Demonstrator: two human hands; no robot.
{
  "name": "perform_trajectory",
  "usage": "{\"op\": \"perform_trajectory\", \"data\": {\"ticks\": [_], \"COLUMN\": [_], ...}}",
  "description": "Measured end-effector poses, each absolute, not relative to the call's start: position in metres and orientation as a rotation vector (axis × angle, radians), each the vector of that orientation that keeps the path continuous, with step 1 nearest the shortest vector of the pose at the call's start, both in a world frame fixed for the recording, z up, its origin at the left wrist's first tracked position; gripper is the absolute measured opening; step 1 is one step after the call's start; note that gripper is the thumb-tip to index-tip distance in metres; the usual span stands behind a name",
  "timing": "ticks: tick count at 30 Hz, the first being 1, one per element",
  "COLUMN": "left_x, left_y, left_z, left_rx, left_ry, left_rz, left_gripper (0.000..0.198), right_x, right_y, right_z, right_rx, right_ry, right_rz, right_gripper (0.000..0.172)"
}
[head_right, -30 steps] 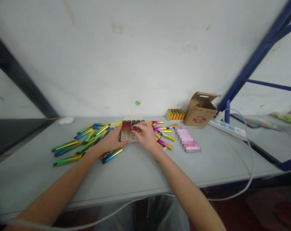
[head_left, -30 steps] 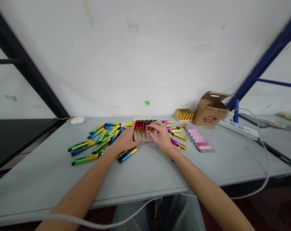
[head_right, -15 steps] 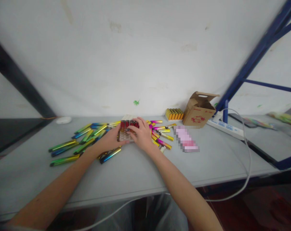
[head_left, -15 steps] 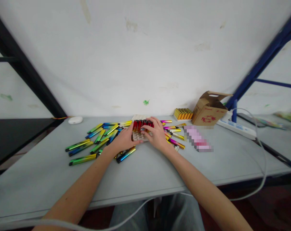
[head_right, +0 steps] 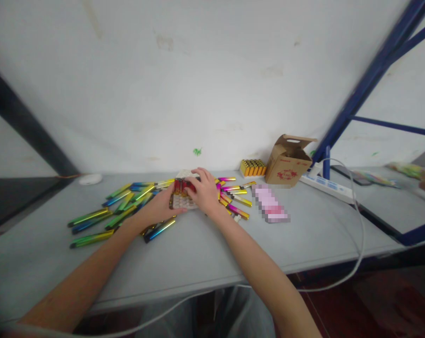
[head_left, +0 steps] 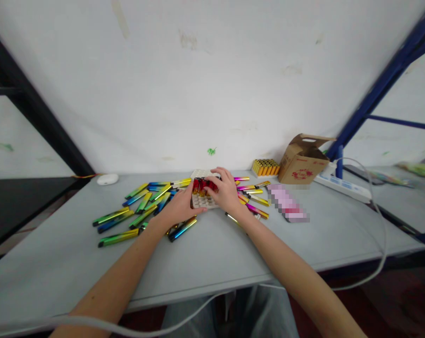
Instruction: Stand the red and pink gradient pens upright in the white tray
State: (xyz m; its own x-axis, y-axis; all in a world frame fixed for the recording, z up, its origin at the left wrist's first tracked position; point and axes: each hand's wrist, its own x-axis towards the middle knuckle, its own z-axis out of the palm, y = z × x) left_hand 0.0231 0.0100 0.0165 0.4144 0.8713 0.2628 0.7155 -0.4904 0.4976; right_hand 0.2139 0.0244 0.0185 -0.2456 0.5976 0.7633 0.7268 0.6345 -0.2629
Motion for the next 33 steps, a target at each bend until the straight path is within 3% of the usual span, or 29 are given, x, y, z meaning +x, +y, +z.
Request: {"op": "perform_trajectory", "data": {"ticks": [11, 16, 23, 33], "left_x": [0.020, 0.020, 0.020, 0.017], "left_y": [0.014, 0.011, 0.005, 0.001], "left_z": [0.012, 0.016, 0.033, 0.042], "left_rx": [2.384, 2.419, 2.371, 2.361], "left_ry": [1.390, 1.355, 1.464, 1.524], "left_rz": [0.706, 0.699, 0.549, 0.447], "left_gripper": [0.084, 0.082, 0.082, 0.082], "right_x": [0.222, 0.233, 0.284, 0.287], "right_y": [0.021, 0.021, 0.050, 0.057], "right_z": [0.018, 0.023, 0.008, -0.004], "right_rx": [-0.998, -1.009, -1.331, -1.409], "right_ry": [-1.998, -1.919, -1.681, -2.066], "right_rz": [-0.108, -0.081, -0.061, -0.005], "right_gripper": [0.031, 0.044, 0.035, 0.028]}}
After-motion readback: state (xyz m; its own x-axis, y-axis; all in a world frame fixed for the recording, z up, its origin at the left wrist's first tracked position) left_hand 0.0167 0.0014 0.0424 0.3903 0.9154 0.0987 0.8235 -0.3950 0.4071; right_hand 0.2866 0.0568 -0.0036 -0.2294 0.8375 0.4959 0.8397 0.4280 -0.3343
